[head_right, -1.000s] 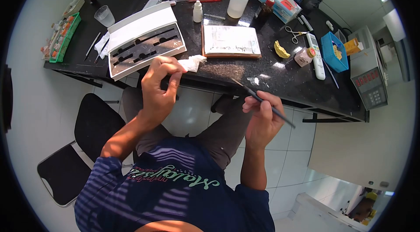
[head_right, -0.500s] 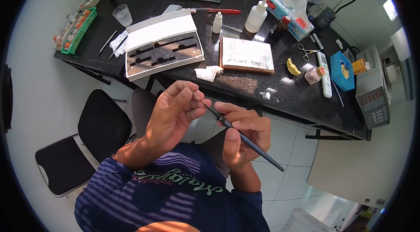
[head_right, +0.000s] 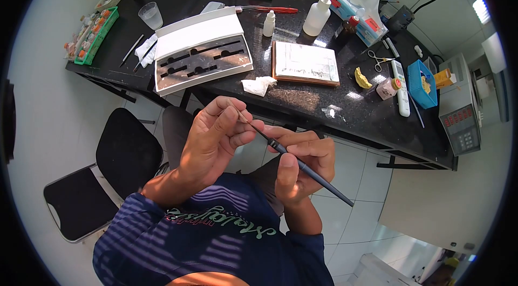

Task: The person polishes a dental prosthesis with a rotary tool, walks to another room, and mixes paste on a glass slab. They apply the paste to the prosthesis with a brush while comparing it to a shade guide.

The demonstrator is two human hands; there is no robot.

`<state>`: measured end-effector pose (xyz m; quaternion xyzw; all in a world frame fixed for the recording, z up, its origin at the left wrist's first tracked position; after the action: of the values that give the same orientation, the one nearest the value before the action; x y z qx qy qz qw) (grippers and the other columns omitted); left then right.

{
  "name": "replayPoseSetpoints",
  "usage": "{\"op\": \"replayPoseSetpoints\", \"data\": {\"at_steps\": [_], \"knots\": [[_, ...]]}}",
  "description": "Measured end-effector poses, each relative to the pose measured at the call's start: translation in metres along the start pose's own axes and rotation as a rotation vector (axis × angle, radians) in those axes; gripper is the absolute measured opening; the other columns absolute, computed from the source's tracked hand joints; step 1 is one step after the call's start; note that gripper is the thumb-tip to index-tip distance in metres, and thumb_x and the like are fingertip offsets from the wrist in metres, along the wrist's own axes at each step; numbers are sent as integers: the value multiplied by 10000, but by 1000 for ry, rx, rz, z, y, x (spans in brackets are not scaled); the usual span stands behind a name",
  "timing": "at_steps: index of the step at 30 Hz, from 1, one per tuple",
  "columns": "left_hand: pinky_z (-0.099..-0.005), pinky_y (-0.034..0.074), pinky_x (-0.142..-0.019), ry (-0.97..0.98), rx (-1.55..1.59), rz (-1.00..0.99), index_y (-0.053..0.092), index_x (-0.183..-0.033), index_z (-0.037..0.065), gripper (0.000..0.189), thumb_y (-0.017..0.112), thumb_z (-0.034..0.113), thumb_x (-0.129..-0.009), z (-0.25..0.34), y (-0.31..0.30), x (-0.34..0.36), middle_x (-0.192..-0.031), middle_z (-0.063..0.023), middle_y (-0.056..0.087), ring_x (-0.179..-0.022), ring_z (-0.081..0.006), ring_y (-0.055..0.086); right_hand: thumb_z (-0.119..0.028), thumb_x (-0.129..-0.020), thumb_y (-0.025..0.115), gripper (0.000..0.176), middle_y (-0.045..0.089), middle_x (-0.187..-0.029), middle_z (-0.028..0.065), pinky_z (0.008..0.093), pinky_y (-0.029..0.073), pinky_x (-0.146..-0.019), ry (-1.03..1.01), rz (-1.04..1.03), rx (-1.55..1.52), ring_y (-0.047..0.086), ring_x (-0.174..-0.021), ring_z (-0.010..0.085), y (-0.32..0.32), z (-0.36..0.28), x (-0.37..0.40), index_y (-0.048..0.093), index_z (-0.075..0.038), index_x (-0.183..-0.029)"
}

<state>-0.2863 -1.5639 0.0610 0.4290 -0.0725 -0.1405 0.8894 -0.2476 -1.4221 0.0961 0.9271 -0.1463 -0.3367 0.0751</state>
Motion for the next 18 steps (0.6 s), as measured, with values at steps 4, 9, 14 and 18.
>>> {"op": "replayPoseSetpoints", "data": {"at_steps": [4,9,14,18], "knots": [[-267,606,-840,-1,6,-16,574,-1107,17,229,572,218,-998,0,1,1,-1013,-94,662,-1013,-206,687,-173,-879,592,231,533,-695,135,394,581,-728,-18,-12,-3,650,-669,256,-1,0,0,435,-11,-924],[-272,605,-849,8,4,-27,566,-1115,14,225,563,208,-1002,-1,2,1,-1027,-99,659,-1019,-206,683,-174,-885,598,233,534,-694,136,406,585,-734,-31,-13,6,654,-675,266,-2,0,1,438,-9,-925],[-275,603,-853,6,-8,-32,561,-1115,10,223,559,204,-1004,-1,3,1,-1031,-102,657,-1021,-206,682,-209,-897,619,267,549,-692,146,399,589,-718,-59,-19,54,666,-683,276,-3,-1,2,444,-9,-923],[-277,604,-851,15,-14,-31,559,-1111,7,223,562,202,-1003,-1,4,3,-1031,-105,657,-1017,-209,683,-215,-898,623,272,553,-689,147,399,591,-722,-70,-25,54,669,-685,277,-2,-2,1,444,-10,-918]]}}
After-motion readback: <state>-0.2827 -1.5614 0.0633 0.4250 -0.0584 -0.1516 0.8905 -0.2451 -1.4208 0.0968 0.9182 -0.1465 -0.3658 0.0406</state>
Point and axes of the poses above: each hand's wrist, its own x-axis away from the middle knuckle, its own y-axis out of the palm, z = x × y, the point moved 6 cm from there along -x, towards the middle knuckle
